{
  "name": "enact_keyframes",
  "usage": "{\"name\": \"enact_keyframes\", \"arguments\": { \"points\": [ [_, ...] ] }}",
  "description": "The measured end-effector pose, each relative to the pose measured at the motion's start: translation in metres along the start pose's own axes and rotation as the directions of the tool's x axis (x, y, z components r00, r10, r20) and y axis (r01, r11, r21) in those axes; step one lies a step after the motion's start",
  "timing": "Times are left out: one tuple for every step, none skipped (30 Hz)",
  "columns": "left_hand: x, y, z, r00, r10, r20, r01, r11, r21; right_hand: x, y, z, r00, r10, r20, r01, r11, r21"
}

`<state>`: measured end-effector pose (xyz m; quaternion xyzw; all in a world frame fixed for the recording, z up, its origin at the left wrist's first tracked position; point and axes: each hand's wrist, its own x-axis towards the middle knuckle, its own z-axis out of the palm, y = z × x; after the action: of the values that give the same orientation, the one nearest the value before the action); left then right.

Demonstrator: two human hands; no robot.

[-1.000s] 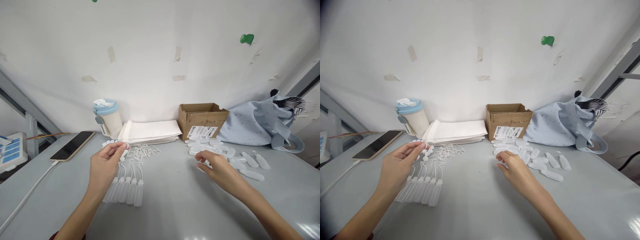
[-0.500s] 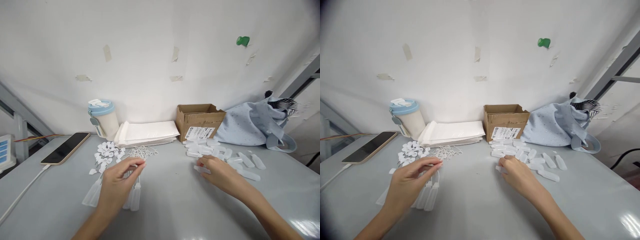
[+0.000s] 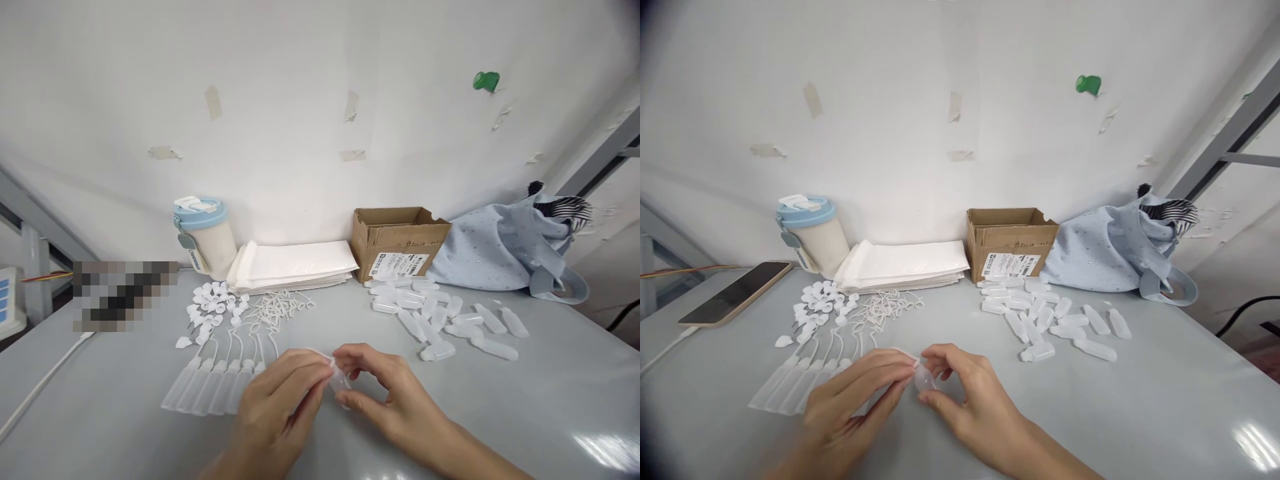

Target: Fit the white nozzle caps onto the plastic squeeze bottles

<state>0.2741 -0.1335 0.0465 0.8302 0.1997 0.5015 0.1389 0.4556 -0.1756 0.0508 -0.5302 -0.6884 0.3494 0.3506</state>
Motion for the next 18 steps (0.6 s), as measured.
{"name": "enact_keyframes", "arguments": {
  "points": [
    [0.001, 0.0, -0.001, 1.0, 0.011, 0.005, -0.011, 1.0, 0.005, 0.0, 0.001, 0.0, 1.0, 0.0, -0.005, 0.0, 1.0, 0.008],
    [0.001, 0.0, -0.001, 1.0, 0.019, 0.011, -0.019, 1.0, 0.012, 0.0, 0.002, -0.001, 1.0, -0.005, -0.01, 0.006, 1.0, 0.013],
    [0.001, 0.0, -0.002, 1.0, 0.023, 0.016, -0.023, 0.999, 0.023, 0.0, 0.003, -0.001, 1.0, -0.016, -0.015, 0.016, 1.0, 0.014],
    [0.001, 0.0, -0.003, 1.0, 0.025, 0.016, -0.026, 0.999, 0.037, 0.0, 0.004, -0.001, 0.999, -0.028, -0.022, 0.029, 0.999, 0.015],
    [0.0, 0.0, -0.003, 1.0, 0.026, 0.016, -0.027, 0.998, 0.053, 0.0, 0.005, -0.001, 0.999, -0.042, -0.028, 0.042, 0.999, 0.013],
    [-0.001, 0.0, -0.003, 1.0, 0.026, 0.016, -0.027, 0.997, 0.074, -0.001, 0.005, -0.001, 0.998, -0.053, -0.034, 0.053, 0.999, 0.012],
    [-0.002, 0.0, -0.003, 1.0, 0.024, 0.015, -0.026, 0.995, 0.101, -0.001, 0.005, 0.0, 0.997, -0.064, -0.039, 0.064, 0.998, 0.012],
    [-0.004, 0.001, -0.004, 1.0, 0.028, 0.013, -0.029, 0.991, 0.127, -0.001, 0.004, 0.0, 0.997, -0.072, -0.042, 0.073, 0.997, 0.013],
    [-0.005, 0.001, -0.004, 0.999, 0.04, 0.012, -0.041, 0.987, 0.155, -0.001, 0.003, 0.0, 0.996, -0.08, -0.042, 0.08, 0.997, 0.016],
    [-0.007, 0.001, -0.004, 0.998, 0.059, 0.012, -0.06, 0.981, 0.184, -0.001, 0.002, 0.0, 0.996, -0.084, -0.04, 0.085, 0.996, 0.018],
    [-0.008, 0.0, -0.004, 0.996, 0.089, 0.015, -0.091, 0.973, 0.212, -0.001, 0.001, -0.001, 0.996, -0.087, -0.037, 0.088, 0.996, 0.02],
    [-0.009, 0.0, -0.004, 0.991, 0.133, 0.026, -0.135, 0.962, 0.236, -0.001, 0.0, -0.001, 0.996, -0.086, -0.031, 0.087, 0.996, 0.023],
    [-0.009, -0.001, -0.004, 0.983, 0.179, 0.042, -0.183, 0.948, 0.26, -0.001, -0.002, -0.002, 0.997, -0.077, -0.025, 0.078, 0.997, 0.026],
    [-0.01, -0.001, -0.004, 0.974, 0.219, 0.052, -0.224, 0.932, 0.285, -0.001, -0.003, -0.002, 0.998, -0.062, -0.018, 0.063, 0.998, 0.027],
    [-0.01, -0.002, -0.004, 0.969, 0.239, 0.068, -0.248, 0.919, 0.307, -0.001, -0.005, -0.003, 0.999, -0.043, -0.011, 0.044, 0.999, 0.027],
    [-0.011, -0.003, -0.005, 0.966, 0.247, 0.078, -0.259, 0.91, 0.323, -0.001, -0.006, -0.004, 1.0, -0.024, -0.006, 0.024, 0.999, 0.028],
    [-0.012, -0.004, -0.005, 0.966, 0.245, 0.088, -0.26, 0.906, 0.334, -0.001, -0.007, -0.004, 1.0, -0.006, -0.001, 0.006, 0.999, 0.031],
    [-0.012, -0.004, -0.005, 0.969, 0.231, 0.091, -0.249, 0.905, 0.344, -0.001, -0.008, -0.005, 1.0, 0.008, 0.002, -0.008, 0.999, 0.038]
  ]
}}
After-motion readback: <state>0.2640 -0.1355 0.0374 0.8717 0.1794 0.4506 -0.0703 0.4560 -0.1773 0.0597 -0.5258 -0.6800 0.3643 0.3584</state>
